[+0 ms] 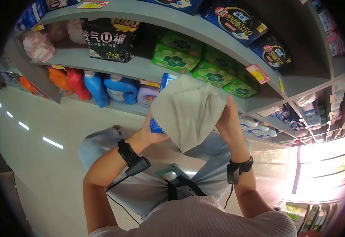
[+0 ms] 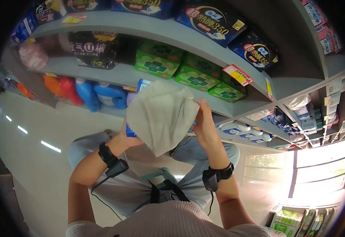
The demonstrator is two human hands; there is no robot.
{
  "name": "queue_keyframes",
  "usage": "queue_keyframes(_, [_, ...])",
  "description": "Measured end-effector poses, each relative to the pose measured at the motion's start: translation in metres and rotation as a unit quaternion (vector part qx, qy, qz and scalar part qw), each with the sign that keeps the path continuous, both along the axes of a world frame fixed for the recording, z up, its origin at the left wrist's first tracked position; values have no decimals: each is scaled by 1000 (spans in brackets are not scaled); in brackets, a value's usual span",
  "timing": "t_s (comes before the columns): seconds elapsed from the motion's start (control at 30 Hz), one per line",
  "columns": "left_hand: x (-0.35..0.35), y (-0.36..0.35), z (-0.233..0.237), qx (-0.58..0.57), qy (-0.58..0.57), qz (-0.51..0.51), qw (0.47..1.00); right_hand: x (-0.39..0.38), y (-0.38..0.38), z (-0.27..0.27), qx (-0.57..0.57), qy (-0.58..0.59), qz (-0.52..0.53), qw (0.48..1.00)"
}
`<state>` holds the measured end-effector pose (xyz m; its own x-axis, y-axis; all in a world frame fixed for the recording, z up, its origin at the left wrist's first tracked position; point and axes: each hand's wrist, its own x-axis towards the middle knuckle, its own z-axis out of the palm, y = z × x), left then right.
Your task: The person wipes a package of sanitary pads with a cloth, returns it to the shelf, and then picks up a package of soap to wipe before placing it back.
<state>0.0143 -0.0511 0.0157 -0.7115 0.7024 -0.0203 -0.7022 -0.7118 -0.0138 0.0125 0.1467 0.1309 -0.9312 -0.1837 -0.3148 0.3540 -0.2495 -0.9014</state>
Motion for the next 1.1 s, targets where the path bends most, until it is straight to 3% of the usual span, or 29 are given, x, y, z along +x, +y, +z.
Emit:
queue_keyframes(0.13, [-3,1,1,16,-17,4,1000,6,-3,1,20,21,19,999])
queue_keyframes(0.2, [-3,1,5,21,0,-3,1000,6,-7,-3,147,105,25,983])
queue_keyframes(0.23, [-3,2,3,20,-1,-2,1000,5,-11,0,145,104,25,984])
queue_keyframes(0.33, [2,8,-7,24,-2,-15,1000,6,-34,21,53,143,59,987])
queue_keyframes(0.4, [10,14,-13,-9,-118,-38,992,8,-49,31,-31,169,47,984])
queue_keyframes(0.43, [11,18,-23,-9,-116,-38,992,6,-50,32,-32,170,47,984])
queue_keyframes(0.5, [10,23,-44,125,-99,-110,981,1,-51,32,-41,134,42,989])
queue_keyframes(0.53, [11,23,-43,108,-70,-90,988,-4,-46,27,-40,134,42,989])
queue_keyframes(0.6, [11,17,-34,52,-40,-56,996,-14,-28,7,158,111,48,980])
queue_keyframes(0.63, [12,14,-26,30,-26,-40,998,-17,-23,0,159,110,52,980])
queue_keyframes(0.7, [12,8,-12,6,-1,-14,1000,-16,-17,-9,340,221,-2,914])
queue_keyframes(0.73, [12,6,-6,-4,10,-6,1000,-15,-18,-10,341,221,0,914])
queue_keyframes(0.8, [10,4,4,-16,19,4,1000,-8,-26,-9,504,375,-71,775])
queue_keyframes(0.83, [9,5,7,-16,20,4,1000,-4,-31,-7,504,375,-71,775])
queue_keyframes(0.9, [8,8,9,-94,166,60,980,7,-42,-5,515,543,31,662])
queue_keyframes(1.0, [11,1,-2,-69,111,41,991,28,-63,-14,495,506,116,697])
queue_keyframes(1.1, [9,3,-8,-41,78,24,996,22,-58,-37,487,527,84,692])
